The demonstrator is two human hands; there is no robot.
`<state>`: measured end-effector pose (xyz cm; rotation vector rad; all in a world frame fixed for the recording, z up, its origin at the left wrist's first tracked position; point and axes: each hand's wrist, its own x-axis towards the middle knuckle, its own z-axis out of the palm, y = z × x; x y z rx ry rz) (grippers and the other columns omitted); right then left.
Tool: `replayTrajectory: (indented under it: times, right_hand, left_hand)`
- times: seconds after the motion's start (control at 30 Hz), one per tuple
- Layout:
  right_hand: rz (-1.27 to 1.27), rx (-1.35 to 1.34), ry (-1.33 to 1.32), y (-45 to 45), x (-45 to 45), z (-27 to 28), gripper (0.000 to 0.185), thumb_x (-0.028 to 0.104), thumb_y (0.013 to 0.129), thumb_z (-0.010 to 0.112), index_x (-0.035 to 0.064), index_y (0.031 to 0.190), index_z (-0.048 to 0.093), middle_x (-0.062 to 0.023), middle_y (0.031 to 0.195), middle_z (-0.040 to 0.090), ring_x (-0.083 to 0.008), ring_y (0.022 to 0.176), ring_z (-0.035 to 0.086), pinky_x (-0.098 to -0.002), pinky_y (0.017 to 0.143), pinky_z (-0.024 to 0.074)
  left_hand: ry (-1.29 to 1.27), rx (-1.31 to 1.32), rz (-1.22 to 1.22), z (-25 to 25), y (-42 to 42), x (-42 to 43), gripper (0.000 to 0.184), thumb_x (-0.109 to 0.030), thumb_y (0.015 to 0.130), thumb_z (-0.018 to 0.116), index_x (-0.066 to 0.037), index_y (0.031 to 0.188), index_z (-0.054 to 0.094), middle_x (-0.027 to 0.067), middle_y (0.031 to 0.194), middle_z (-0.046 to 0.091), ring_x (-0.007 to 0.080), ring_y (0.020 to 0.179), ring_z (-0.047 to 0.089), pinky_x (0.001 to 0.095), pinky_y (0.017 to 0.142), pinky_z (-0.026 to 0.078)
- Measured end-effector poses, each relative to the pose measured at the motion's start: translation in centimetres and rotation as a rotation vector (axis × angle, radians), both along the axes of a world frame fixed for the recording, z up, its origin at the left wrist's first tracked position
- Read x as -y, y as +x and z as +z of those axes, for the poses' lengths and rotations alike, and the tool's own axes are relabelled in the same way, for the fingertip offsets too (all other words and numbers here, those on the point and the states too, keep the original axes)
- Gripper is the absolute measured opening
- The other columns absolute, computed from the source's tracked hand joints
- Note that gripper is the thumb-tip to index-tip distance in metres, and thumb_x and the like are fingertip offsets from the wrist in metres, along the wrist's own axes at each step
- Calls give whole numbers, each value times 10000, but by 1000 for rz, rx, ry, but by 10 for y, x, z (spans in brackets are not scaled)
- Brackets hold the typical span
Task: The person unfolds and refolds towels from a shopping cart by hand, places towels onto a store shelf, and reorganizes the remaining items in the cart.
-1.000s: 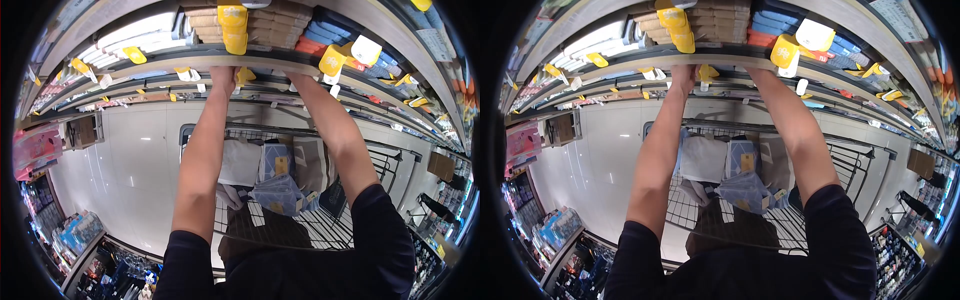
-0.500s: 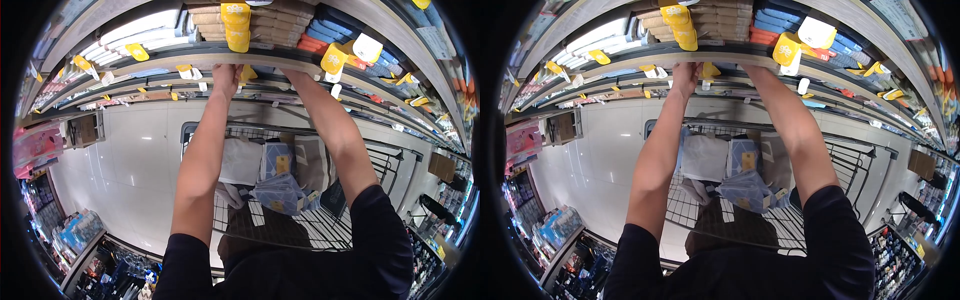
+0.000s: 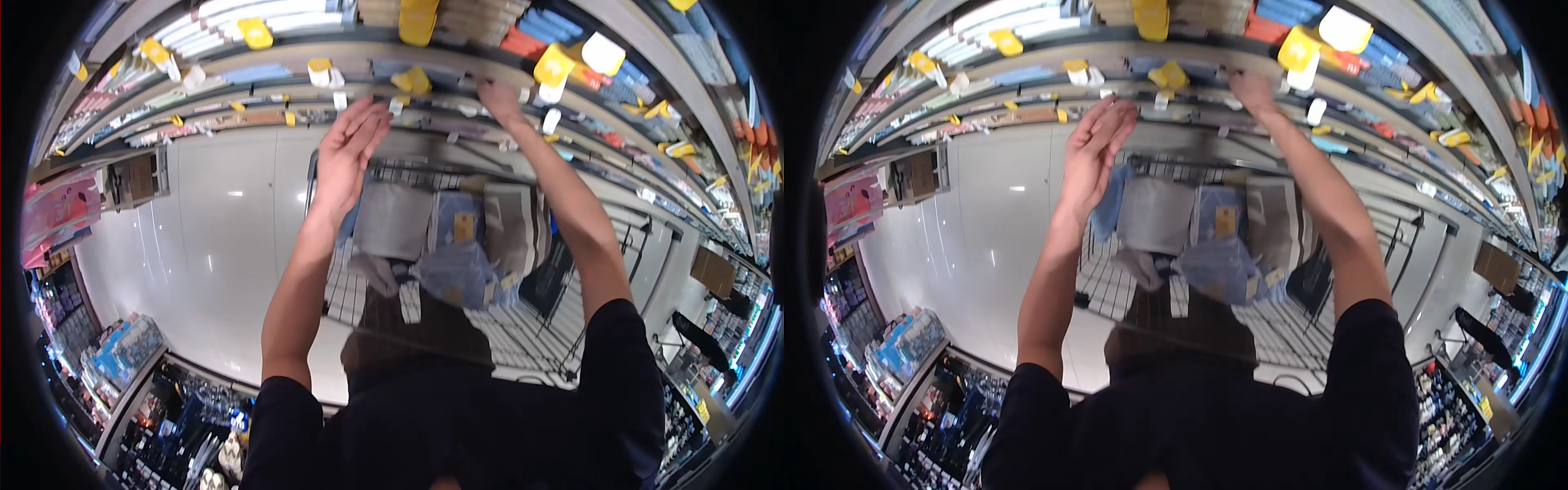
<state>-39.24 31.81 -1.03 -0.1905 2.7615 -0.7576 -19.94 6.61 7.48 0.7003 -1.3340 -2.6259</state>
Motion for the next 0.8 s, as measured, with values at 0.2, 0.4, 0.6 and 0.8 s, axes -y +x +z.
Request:
replayTrajectory:
  times: [0.2,0.4,0.6,0.8]
  right_hand:
    - [50,-445,-142,150,-65,88,255,129,949,630,10,1170,672,-211,1352,596,-388,1254,568,-419,1048,460]
    - [-33,-506,-35,344,-81,148,249,21,893,646,-16,1135,689,-182,1196,686,-362,1141,652,-411,993,521]
    - [-202,120,162,549,-95,107,277,151,886,655,31,1135,682,-250,1383,511,-431,1294,479,-483,1108,376]
    - [-359,174,15,555,-73,114,424,212,878,691,38,1256,614,-248,1375,520,-445,1304,475,-487,1121,368]
  left_hand:
    - [-251,356,-372,-70,136,27,382,-118,977,621,47,1319,582,182,1277,643,280,1140,657,351,996,514]
    - [-1240,143,-522,-222,179,16,733,-330,847,702,57,1401,417,322,1248,603,515,1185,554,495,1025,464]
    - [-1103,466,-895,-163,153,7,538,-300,812,706,39,1211,582,273,1136,678,473,1060,643,490,923,519]
    - [-1065,-31,-870,-88,185,-5,332,-113,783,713,5,1088,654,225,1123,694,418,1012,668,465,864,526]
